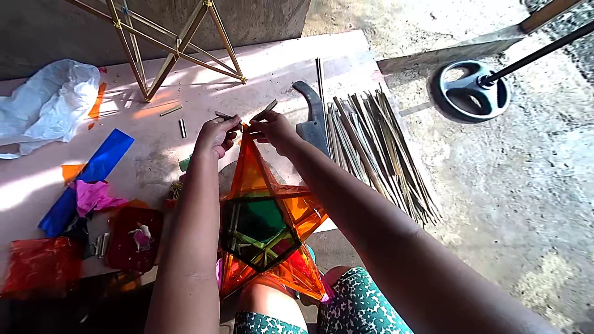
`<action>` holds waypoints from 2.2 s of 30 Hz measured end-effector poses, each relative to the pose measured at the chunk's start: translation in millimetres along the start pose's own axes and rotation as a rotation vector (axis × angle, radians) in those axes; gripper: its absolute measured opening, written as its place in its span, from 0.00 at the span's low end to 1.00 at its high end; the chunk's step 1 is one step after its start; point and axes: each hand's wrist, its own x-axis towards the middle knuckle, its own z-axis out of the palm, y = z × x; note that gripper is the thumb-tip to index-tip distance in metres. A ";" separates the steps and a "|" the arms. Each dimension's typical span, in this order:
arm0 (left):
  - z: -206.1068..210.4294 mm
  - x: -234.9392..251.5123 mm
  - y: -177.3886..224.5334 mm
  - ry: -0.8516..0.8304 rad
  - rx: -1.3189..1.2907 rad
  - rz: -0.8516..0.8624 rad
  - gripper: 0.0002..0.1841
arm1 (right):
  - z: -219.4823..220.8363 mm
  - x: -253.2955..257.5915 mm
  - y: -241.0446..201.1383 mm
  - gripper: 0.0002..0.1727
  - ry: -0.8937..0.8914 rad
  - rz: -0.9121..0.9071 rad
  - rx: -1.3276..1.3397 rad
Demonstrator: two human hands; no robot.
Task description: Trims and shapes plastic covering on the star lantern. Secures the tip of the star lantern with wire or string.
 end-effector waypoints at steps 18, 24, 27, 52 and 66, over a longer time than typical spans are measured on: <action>-1.6 -8.0 -9.0 0.022 -0.203 -0.049 0.09 | -8.3 -3.2 0.1 0.14 0.048 0.059 0.146; 5.8 -3.7 -14.7 0.016 -0.307 0.023 0.10 | -4.4 3.1 7.8 0.14 0.088 0.096 0.206; 14.6 -0.7 -18.3 -0.022 -0.375 0.063 0.11 | -2.3 7.1 12.7 0.15 0.099 0.115 0.193; 35.6 29.3 -21.2 -0.100 0.368 0.192 0.13 | -21.3 25.4 9.0 0.18 -0.025 -0.209 -0.559; 33.7 34.9 -29.6 -0.035 0.512 0.327 0.13 | -21.2 31.0 16.8 0.15 0.004 -0.042 -0.578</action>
